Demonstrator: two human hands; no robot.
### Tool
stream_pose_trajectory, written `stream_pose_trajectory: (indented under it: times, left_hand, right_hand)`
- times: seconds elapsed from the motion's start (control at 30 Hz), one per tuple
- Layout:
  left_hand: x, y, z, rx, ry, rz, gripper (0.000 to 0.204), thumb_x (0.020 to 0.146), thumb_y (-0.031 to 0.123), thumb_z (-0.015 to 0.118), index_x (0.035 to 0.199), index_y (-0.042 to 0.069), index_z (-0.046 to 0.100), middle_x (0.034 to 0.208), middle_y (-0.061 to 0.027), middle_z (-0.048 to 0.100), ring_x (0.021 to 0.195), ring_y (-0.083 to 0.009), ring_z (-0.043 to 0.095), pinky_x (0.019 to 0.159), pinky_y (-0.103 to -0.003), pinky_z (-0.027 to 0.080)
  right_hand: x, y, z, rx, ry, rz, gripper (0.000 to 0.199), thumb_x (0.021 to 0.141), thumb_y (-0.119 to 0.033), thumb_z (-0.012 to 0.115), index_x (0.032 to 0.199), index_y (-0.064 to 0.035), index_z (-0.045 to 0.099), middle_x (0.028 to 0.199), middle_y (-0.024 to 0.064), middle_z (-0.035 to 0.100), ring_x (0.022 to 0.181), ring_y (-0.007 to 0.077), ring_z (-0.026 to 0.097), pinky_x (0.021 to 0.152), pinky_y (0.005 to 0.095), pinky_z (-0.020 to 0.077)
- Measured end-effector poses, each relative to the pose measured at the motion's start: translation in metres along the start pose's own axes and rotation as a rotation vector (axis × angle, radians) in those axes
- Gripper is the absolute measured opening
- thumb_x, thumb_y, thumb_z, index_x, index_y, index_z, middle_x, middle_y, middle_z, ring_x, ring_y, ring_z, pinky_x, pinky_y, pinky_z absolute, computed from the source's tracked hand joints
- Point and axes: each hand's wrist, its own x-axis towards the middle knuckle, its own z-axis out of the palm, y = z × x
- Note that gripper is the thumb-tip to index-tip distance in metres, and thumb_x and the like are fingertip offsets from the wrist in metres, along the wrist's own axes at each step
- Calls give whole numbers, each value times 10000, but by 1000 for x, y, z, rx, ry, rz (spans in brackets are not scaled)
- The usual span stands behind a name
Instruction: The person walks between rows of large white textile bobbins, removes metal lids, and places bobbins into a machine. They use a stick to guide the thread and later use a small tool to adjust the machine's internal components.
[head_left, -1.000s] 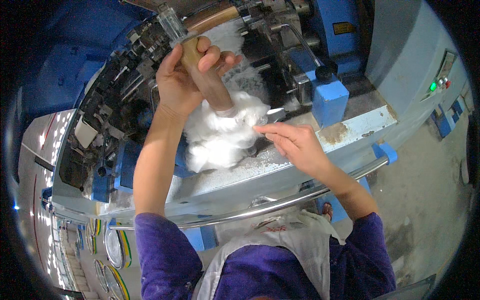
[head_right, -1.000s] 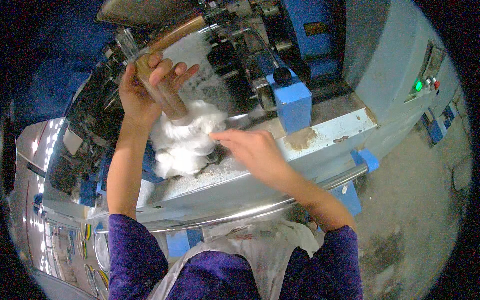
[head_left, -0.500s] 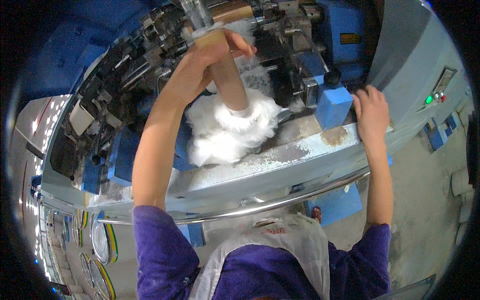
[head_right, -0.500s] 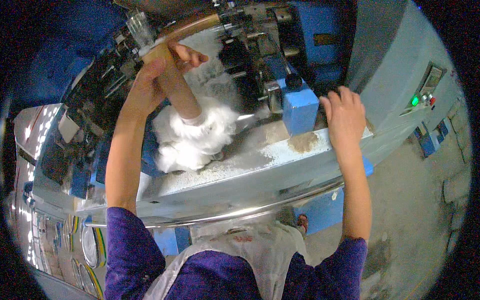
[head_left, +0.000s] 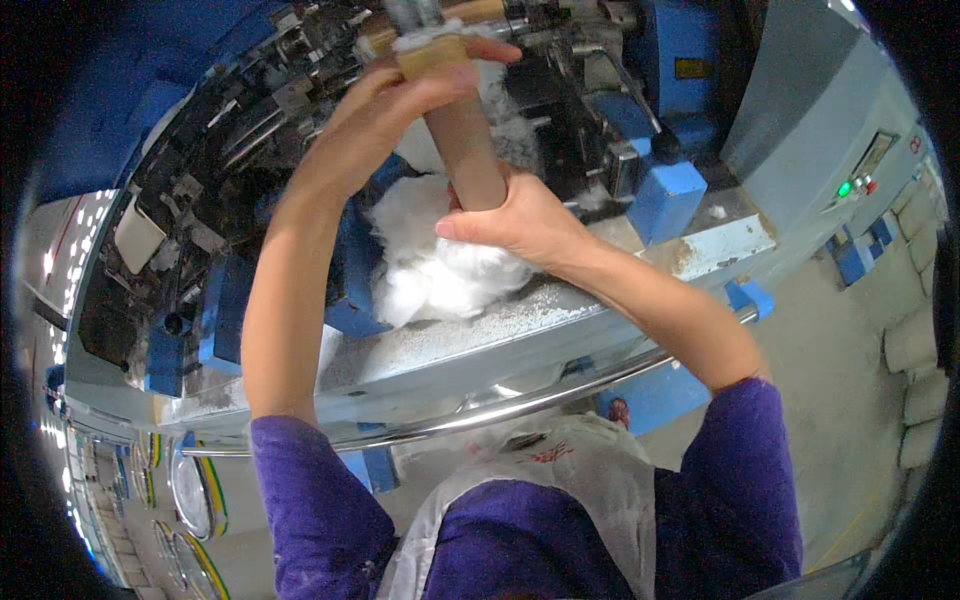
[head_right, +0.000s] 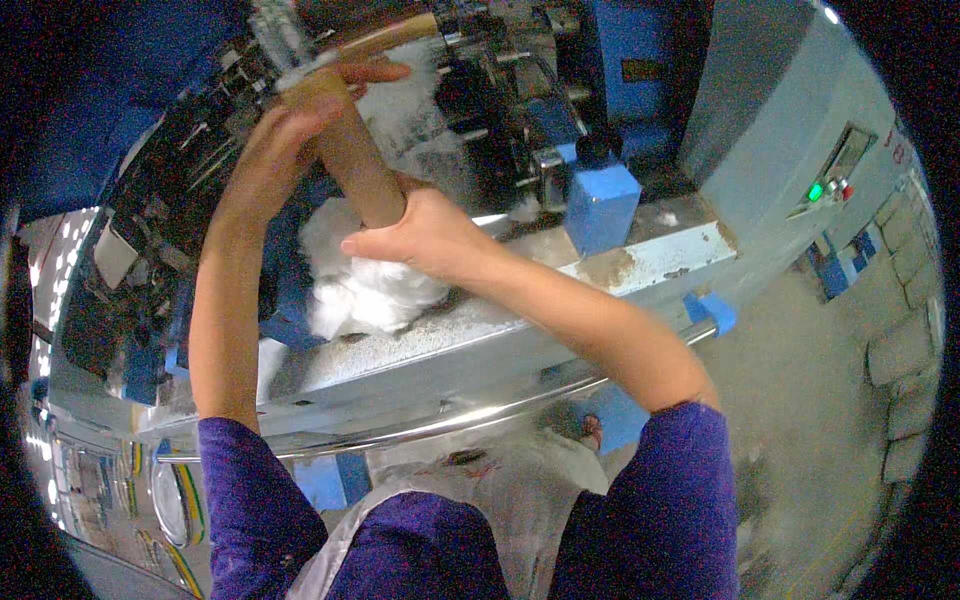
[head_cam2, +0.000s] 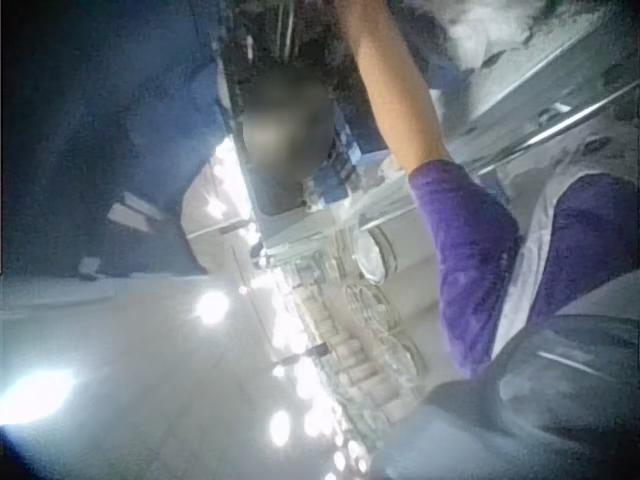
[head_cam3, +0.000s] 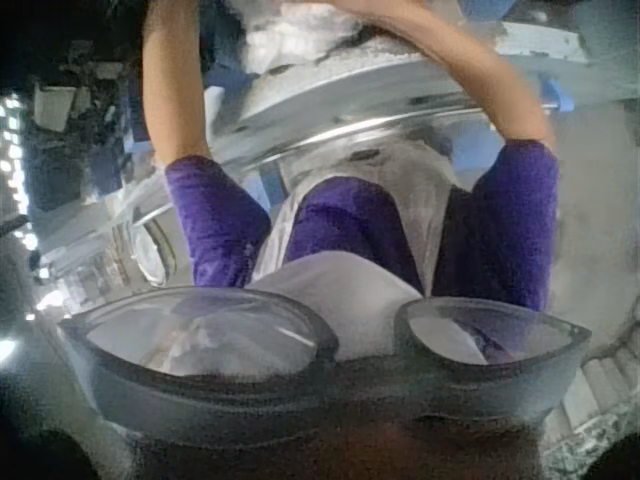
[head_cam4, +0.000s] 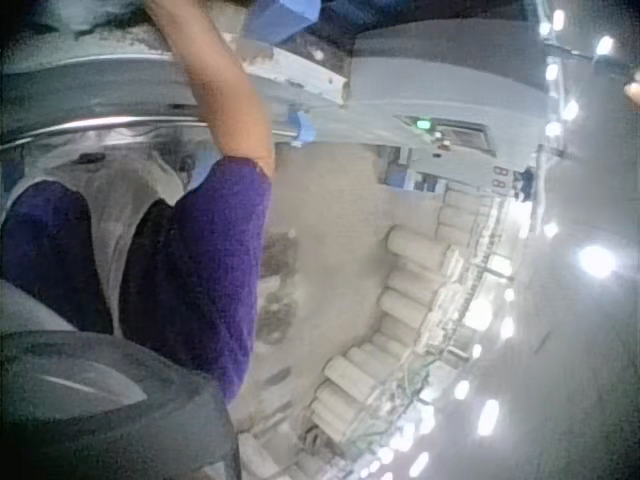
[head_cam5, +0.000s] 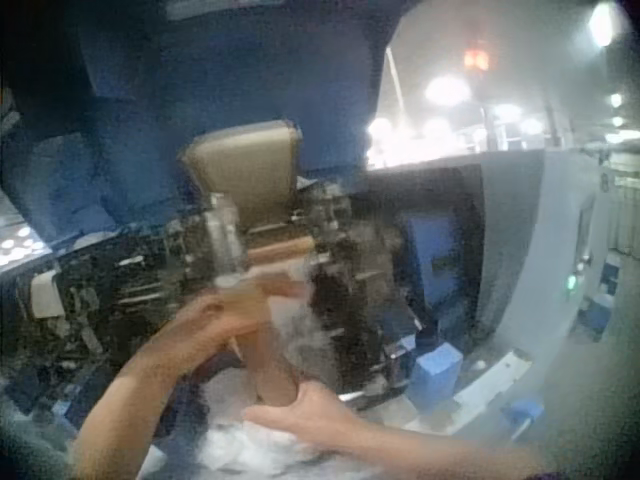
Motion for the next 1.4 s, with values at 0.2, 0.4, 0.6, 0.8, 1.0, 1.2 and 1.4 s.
stream_pose_trajectory:
  times: [0.2, 0.4, 0.6, 0.8, 1.0, 1.2, 1.4]
  left_hand:
    - [-5, 14, 15, -322, 6, -63, 335, 824, 355, 543, 951, 62, 644, 901, -70, 663, 914, -194, 624, 849, -358, 463]
    - [-15, 25, 37, -575, 506, -296, 202, 811, 253, 600, 750, 71, 538, 685, -37, 552, 647, -185, 601, 626, -320, 490]
    - [-19, 15, 21, -1001, 250, -191, 181, 810, 215, 596, 828, 82, 474, 635, -19, 439, 528, -145, 457, 548, -280, 425]
    - [-26, 15, 28, -788, 371, -187, 178, 827, 208, 575, 758, 79, 473, 602, -19, 441, 515, -130, 449, 511, -266, 383]
    - [-25, 21, 33, -570, 560, -189, 223, 845, 202, 567, 668, 83, 505, 587, -22, 499, 522, -126, 477, 530, -259, 384]
    - [-16, 16, 40, -445, 475, -195, 267, 818, 313, 659, 754, 79, 547, 648, -14, 531, 588, -118, 519, 567, -251, 415]
    - [-8, 4, 35, -348, 361, -245, 383, 775, 451, 653, 722, 92, 531, 661, -17, 513, 659, -115, 516, 613, -258, 402]
  right_hand:
    - [-9, 10, 6, 70, 63, -199, 453, 688, -264, 747, 1011, -15, 550, 790, 21, 579, 757, 111, 533, 689, 267, 447]
    - [-28, 29, 32, -500, 407, -183, 495, 711, -263, 700, 1035, 27, 461, 947, 257, 594, 894, 406, 588, 762, 445, 459]
    - [-3, 1, -10, 31, -258, 15, 653, 639, -381, 795, 1107, -5, 540, 994, 92, 616, 895, 195, 569, 833, 311, 435]
    - [6, 6, 27, -164, 143, -165, 505, 666, -258, 721, 1048, 19, 543, 869, 192, 641, 826, 287, 631, 753, 377, 477]
    - [-5, 30, 42, -428, 314, -227, 490, 713, -230, 717, 1038, 38, 467, 957, 215, 616, 894, 333, 625, 751, 379, 479]
    - [-44, 11, 1, -752, 242, -444, 531, 761, -381, 662, 1055, 34, 508, 958, 210, 571, 910, 384, 542, 814, 429, 433]
    - [-117, -26, -137, -1057, 616, -336, 125, 839, -111, 562, 919, -27, 607, 821, 99, 624, 731, 203, 613, 677, 316, 482]
